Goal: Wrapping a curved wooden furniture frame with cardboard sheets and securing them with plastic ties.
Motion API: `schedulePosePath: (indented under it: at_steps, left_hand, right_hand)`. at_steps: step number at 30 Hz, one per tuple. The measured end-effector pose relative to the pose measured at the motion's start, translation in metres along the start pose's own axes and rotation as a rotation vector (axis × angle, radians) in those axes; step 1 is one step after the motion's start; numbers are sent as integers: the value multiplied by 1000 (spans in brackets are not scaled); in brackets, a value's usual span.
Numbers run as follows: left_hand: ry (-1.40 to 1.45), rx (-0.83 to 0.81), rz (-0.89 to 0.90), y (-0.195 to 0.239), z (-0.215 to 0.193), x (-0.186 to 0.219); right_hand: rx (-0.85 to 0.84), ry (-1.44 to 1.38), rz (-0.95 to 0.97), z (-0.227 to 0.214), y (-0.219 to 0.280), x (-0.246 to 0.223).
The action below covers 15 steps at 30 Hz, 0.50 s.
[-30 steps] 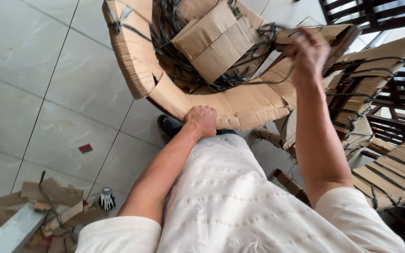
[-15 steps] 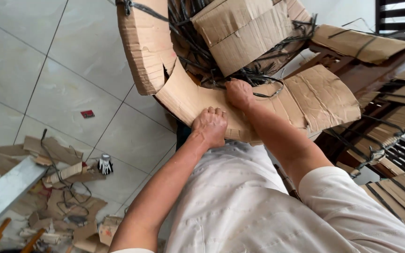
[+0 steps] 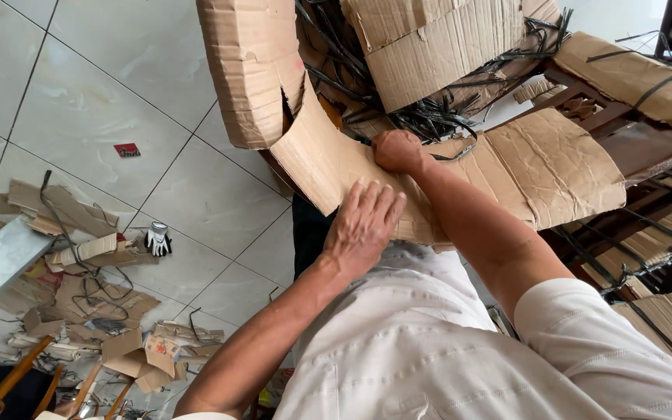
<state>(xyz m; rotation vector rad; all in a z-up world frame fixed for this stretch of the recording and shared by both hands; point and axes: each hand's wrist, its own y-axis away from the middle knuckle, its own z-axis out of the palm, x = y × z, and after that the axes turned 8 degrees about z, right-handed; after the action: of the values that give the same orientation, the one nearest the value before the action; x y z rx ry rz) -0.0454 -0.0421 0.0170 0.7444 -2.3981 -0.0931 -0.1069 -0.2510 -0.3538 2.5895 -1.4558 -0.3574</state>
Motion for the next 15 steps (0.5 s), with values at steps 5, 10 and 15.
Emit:
schedulePosePath:
  at_steps: [5, 10, 15]
  left_hand:
    - [105, 770, 85, 61, 50, 27]
    - [389, 516, -323, 93, 161, -21]
    - [937, 157, -872, 46, 259, -62]
  right_hand:
    - [-28, 94, -48, -23, -10, -4]
    - [-122, 71, -36, -4, -10, -5]
    - [-561, -140, 410, -24, -29, -11]
